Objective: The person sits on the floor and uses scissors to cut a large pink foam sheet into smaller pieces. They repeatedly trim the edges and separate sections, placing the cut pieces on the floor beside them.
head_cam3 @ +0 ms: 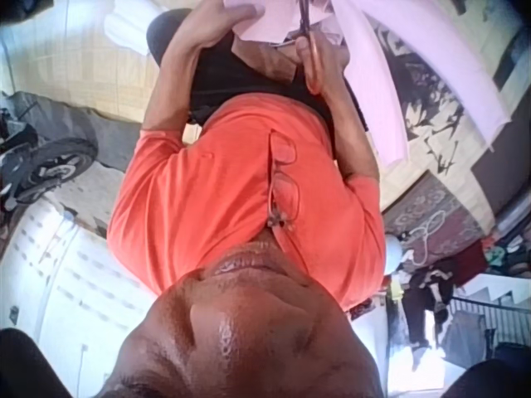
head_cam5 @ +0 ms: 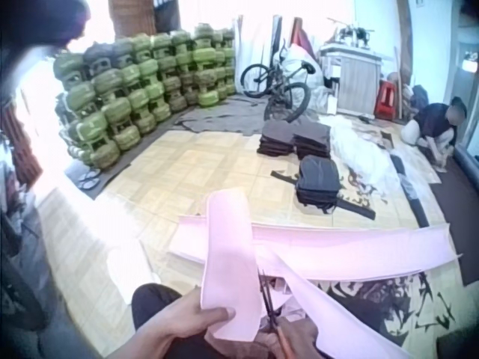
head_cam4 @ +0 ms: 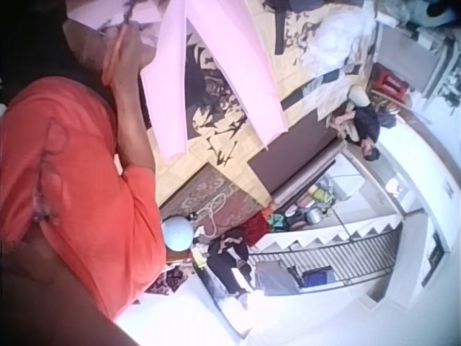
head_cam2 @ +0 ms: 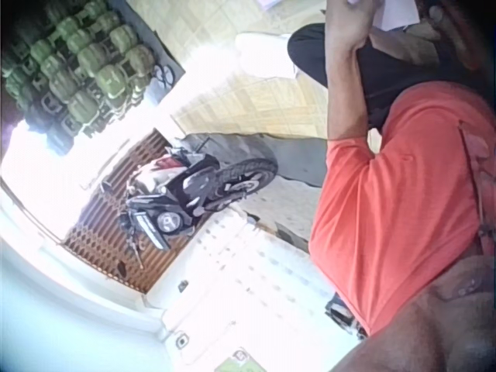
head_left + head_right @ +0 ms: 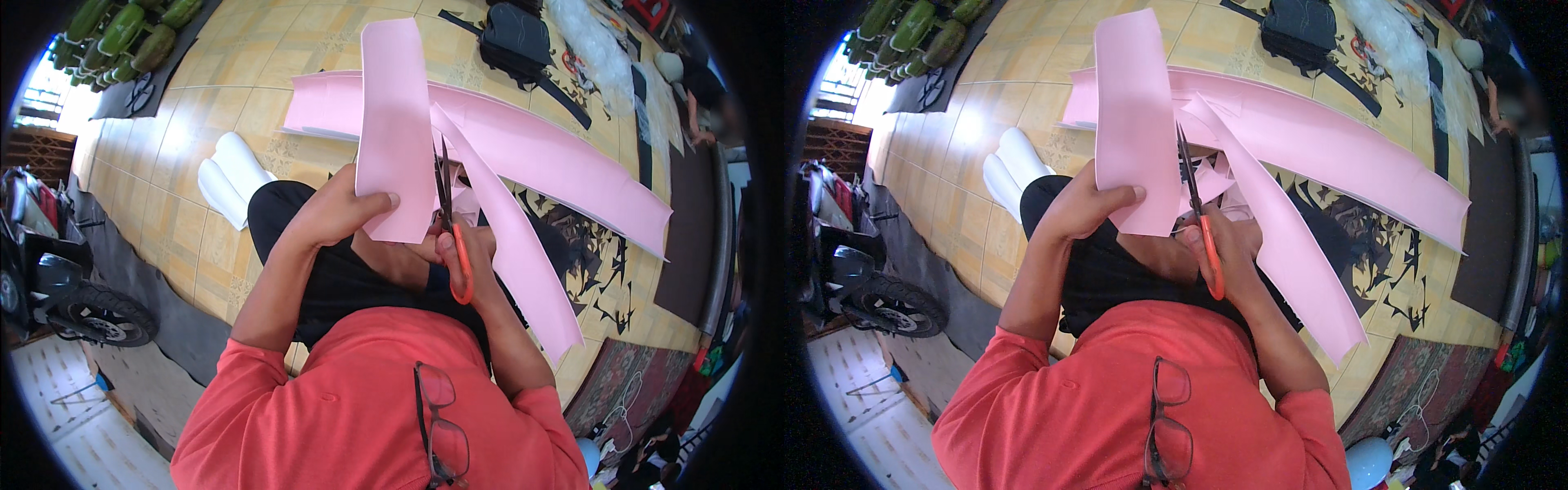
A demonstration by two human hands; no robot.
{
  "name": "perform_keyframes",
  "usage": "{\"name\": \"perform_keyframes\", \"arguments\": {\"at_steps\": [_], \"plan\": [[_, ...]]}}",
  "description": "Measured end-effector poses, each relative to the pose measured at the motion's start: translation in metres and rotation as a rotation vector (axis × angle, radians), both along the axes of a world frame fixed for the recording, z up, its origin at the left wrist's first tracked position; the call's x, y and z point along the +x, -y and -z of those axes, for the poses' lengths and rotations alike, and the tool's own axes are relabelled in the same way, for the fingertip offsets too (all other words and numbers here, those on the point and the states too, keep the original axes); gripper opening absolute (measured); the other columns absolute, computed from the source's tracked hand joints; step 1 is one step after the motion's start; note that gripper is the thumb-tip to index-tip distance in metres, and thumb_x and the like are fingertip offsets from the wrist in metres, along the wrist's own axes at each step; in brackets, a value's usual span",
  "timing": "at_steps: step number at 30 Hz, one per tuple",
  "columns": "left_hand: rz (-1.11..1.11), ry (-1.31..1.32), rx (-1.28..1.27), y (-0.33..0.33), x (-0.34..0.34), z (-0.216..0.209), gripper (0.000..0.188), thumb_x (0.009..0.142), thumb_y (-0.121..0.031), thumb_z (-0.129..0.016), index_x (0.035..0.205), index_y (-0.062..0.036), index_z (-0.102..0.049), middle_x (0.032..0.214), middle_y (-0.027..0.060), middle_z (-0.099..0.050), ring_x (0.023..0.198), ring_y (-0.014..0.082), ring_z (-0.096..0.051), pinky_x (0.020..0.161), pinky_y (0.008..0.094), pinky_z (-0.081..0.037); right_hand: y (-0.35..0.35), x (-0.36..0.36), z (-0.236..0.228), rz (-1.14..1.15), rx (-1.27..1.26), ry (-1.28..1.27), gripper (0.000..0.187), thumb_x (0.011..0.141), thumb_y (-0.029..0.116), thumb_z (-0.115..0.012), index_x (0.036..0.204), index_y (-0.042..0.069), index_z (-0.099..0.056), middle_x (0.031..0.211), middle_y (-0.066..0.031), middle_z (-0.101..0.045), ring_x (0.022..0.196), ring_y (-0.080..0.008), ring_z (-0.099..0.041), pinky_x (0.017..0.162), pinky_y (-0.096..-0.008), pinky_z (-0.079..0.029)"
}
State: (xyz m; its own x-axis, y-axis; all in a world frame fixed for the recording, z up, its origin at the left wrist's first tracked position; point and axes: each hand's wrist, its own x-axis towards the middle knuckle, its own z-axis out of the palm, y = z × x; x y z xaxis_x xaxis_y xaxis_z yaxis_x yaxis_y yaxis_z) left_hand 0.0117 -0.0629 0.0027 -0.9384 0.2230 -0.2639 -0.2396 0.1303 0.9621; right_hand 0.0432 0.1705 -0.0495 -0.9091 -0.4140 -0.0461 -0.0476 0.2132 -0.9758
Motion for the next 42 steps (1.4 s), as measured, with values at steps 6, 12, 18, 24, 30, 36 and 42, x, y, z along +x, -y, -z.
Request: {"name": "perform_keyframes", "arguments": {"at_steps": [6,12,18,24,30,36,42], "plan": [[0.082,0.086,-0.082,0.001,0.002,-0.011,0.041,0.081,-0.008,-0.065,0.120,0.0033,-0.057,0.105,0.0079,-0.063,0.097,0.0152,-0.058,0.088,0.0300,-0.046,0.000,-0.007,-0.022,-0.027,0.151,-0.146,0.026,0.095,0.022,-0.055,0.101,-0.003,-0.053,0.082,-0.0155,-0.059,0.074,-0.0264,-0.059,0.069,-0.0359,-0.046],[0.121,0.091,-0.075,0.000,0.002,-0.014,0.042,0.081,-0.007,-0.066,0.120,0.0029,-0.056,0.106,0.0078,-0.063,0.097,0.0151,-0.058,0.088,0.0298,-0.047,-0.001,-0.007,-0.023,-0.015,0.154,-0.095,0.027,0.095,0.025,-0.056,0.096,-0.002,-0.055,0.072,-0.0103,-0.056,0.066,-0.0189,-0.055,0.061,-0.0321,-0.043],[0.102,0.154,0.202,0.009,0.009,0.010,0.054,0.082,-0.011,-0.070,0.129,0.0046,-0.048,0.115,0.0093,-0.061,0.104,0.0169,-0.058,0.091,0.0301,-0.047,-0.004,-0.001,-0.024,-0.031,0.098,0.075,0.028,0.097,0.022,-0.055,0.082,-0.002,-0.058,0.062,-0.0027,-0.049,0.059,-0.0112,-0.048,0.055,-0.0287,-0.040],[-0.027,0.060,0.299,0.018,-0.016,0.002,0.048,0.091,-0.025,-0.065,0.126,0.0037,-0.050,0.112,0.0096,-0.062,0.100,0.0157,-0.061,0.085,0.0285,-0.050,-0.005,0.003,-0.023,-0.061,0.072,0.183,0.027,0.098,0.022,-0.054,0.081,0.002,-0.058,0.059,0.0012,-0.047,0.054,-0.0071,-0.045,0.052,-0.0234,-0.038],[-0.158,-0.025,0.165,-0.002,-0.018,-0.008,0.038,0.093,-0.020,-0.060,0.121,0.0039,-0.053,0.103,0.0086,-0.064,0.089,0.0136,-0.063,0.078,0.0290,-0.052,-0.008,0.000,-0.020,-0.117,0.114,0.104,0.021,0.097,0.018,-0.053,0.083,0.003,-0.057,0.060,0.0024,-0.048,0.051,-0.0054,-0.046,0.048,-0.0213,-0.037],[-0.080,-0.095,0.007,-0.010,-0.010,-0.004,0.033,0.094,-0.016,-0.057,0.121,0.0031,-0.053,0.103,0.0078,-0.063,0.089,0.0124,-0.062,0.079,0.0279,-0.051,0.000,-0.001,0.000,-0.055,0.076,-0.179,0.017,0.098,0.016,-0.050,0.091,0.001,-0.056,0.062,-0.0004,-0.053,0.049,-0.0081,-0.049,0.044,-0.0255,-0.039],[-0.169,-0.023,0.199,-0.021,-0.004,0.008,0.035,0.094,-0.015,-0.057,0.124,0.0028,-0.050,0.105,0.0073,-0.062,0.090,0.0119,-0.061,0.079,0.0284,-0.051,-0.008,0.008,0.062,-0.107,-0.372,0.175,0.014,0.094,0.007,-0.051,0.104,-0.003,-0.055,0.072,-0.0059,-0.060,0.061,-0.0127,-0.058,0.053,-0.0252,-0.046]]}}
